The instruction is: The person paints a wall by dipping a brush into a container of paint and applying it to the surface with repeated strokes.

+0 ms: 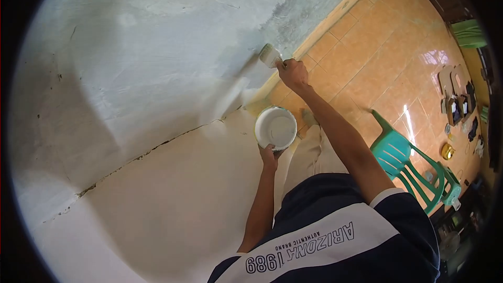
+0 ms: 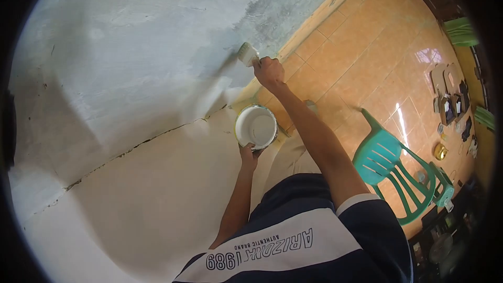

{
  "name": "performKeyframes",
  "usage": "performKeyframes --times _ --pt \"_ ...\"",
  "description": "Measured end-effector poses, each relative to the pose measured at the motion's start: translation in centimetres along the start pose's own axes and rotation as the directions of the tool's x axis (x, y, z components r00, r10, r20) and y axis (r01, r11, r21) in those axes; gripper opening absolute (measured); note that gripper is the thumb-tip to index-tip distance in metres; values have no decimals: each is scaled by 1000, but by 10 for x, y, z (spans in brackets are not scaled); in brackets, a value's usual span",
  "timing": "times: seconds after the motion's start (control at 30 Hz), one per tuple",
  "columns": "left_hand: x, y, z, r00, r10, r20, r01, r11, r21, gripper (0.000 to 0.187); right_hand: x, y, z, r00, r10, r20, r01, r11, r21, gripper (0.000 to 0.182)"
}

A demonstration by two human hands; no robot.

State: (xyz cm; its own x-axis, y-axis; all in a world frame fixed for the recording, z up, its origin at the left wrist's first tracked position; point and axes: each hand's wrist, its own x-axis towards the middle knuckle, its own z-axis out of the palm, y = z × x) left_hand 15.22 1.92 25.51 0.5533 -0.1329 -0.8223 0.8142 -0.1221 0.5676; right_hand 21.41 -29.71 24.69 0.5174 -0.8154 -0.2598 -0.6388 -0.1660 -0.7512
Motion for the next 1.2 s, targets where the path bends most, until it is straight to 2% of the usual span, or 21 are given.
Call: performKeyframes --times 0.07,0.13,0.2,0.27,0.33,0.37,0.43,0.47,0.53,0.63,0.73,0.83,0.97,1.03,1.13,1.2 --pt "5 1 1 1000 -10 25 10 1000 -3 77 -4 -5 -1 998 -32 -53 34 999 39 37" --pt "13 -3 0 1000 -3 -12 3 1000 -13 78 -10 -24 -14 992 -68 -106 76 994 73 36" --pt "29 -10 -8 1000 -10 19 10 1000 -29 78 -16 -46 -35 988 -155 -1 153 977 145 31" --pt "46 -18 -14 999 -18 47 20 999 -44 78 -28 -50 -45 982 -189 -17 190 972 142 29" --pt "56 -22 -15 1000 -18 1 18 996 -86 75 -41 -49 -49 955 -241 -174 278 931 236 28" --pt "58 -24 -15 1000 -27 -3 26 996 -88 75 -42 -48 -46 957 -237 -167 272 934 232 28" --pt "60 -25 -16 997 -21 -79 14 997 -78 73 -37 -45 -33 887 -310 -341 365 925 108 25" --pt "62 -23 -15 997 -23 -77 17 997 -80 73 -33 -42 -29 887 -311 -341 365 925 105 25" --pt "69 -26 -24 1000 -14 -9 13 992 -129 82 -29 -33 -18 918 -349 -188 346 937 -50 26" --pt "72 -27 -30 999 -45 1 45 988 -150 82 -22 -15 -1 939 -328 -101 320 943 -87 26" --pt "62 -26 -20 998 22 -50 -29 989 -147 72 -20 -7 -1 958 -284 -24 278 950 -140 23" --pt "52 -18 -8 992 -14 -123 -1 993 -119 72 -24 -14 -9 949 -314 28 315 944 -98 21" --pt "44 -11 1 995 19 -98 -28 995 -93 74 -35 -46 -23 923 -380 -63 378 925 -38 15" --pt "43 -10 2 996 29 -89 -39 993 -114 75 -47 -57 -32 902 -394 -178 415 905 99 14" --pt "40 -5 5 997 31 -67 -41 988 -148 76 -56 -46 -34 877 -409 -253 453 879 149 17" --pt "39 -3 9 996 42 -80 -51 992 -117 76 -44 -35 -22 871 -428 -240 464 878 119 16"
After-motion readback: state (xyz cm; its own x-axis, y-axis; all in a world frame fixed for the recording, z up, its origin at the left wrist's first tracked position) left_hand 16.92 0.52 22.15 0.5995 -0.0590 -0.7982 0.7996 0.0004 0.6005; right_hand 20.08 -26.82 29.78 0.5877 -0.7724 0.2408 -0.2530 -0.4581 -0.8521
